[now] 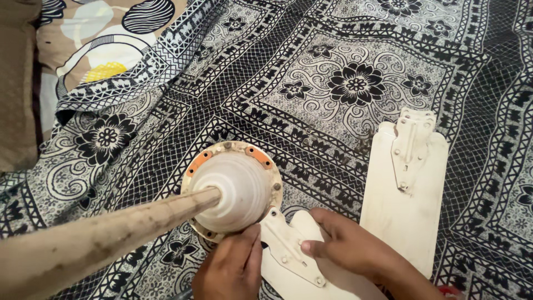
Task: The person assembles an electric fan by inserting a metal rod into the motor housing, fitting the plastic fan cap over the rod, and then attaching a fan blade to the motor housing using screws and a screwdriver. The person repeats the blade attachment process for additional blades.
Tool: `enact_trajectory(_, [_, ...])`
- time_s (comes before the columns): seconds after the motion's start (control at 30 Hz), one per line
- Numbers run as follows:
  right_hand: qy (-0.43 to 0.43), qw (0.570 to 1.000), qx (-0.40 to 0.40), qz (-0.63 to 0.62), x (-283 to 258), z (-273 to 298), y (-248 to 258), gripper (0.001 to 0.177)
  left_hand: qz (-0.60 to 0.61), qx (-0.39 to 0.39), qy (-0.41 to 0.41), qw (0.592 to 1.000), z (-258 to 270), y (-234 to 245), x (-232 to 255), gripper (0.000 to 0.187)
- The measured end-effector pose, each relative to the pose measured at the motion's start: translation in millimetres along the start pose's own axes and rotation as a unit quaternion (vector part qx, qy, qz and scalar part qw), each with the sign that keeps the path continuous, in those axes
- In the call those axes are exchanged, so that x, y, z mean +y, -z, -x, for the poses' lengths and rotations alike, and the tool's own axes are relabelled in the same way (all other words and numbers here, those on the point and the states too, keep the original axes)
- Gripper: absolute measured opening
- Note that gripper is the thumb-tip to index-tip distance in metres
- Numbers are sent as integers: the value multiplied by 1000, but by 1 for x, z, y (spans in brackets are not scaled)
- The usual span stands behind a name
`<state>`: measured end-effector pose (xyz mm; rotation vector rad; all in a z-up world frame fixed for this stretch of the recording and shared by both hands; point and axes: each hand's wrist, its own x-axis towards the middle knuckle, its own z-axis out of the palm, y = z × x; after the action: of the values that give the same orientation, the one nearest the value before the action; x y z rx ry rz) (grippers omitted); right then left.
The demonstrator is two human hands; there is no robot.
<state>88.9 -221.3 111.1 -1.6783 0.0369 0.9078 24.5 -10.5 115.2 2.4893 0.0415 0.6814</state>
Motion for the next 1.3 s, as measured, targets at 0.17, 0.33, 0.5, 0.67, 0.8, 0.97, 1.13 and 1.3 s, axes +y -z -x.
enact_trajectory(0.17, [-44, 988, 94, 118, -15, 10, -3, 61, -3, 29, -55, 998, -4, 8, 2, 26])
enact_trajectory(0.33, [-1, 976, 101, 194, -35, 22, -9, 69, -46, 3, 4, 999, -1, 0, 2, 18])
enact_trajectory(0.5, [-22, 973, 92, 211, -49, 30, -16, 71, -32, 18, -2, 999, 2, -6, -3, 15])
enact_trajectory(0.67, [-58, 976, 79, 193, -54, 31, -14, 73, -24, -18, -47, 998, -2, 2, -10, 21])
enact_trajectory(0.8, [-11, 975, 81, 207, -48, 29, -12, 73, -77, 26, -77, 994, 0, 1, -7, 22])
enact_trajectory(0.97, [50, 963, 104, 243, -39, 25, -13, 74, -84, 0, -66, 994, 0, 2, -4, 15])
enact_trajectory(1.13, [29, 960, 114, 255, -40, 26, -15, 73, -126, 1, -102, 987, -2, 14, 0, 15])
enact_trajectory(1.3, [-65, 956, 117, 262, -46, 29, -24, 70, -113, 16, -115, 987, 3, 8, -1, 7])
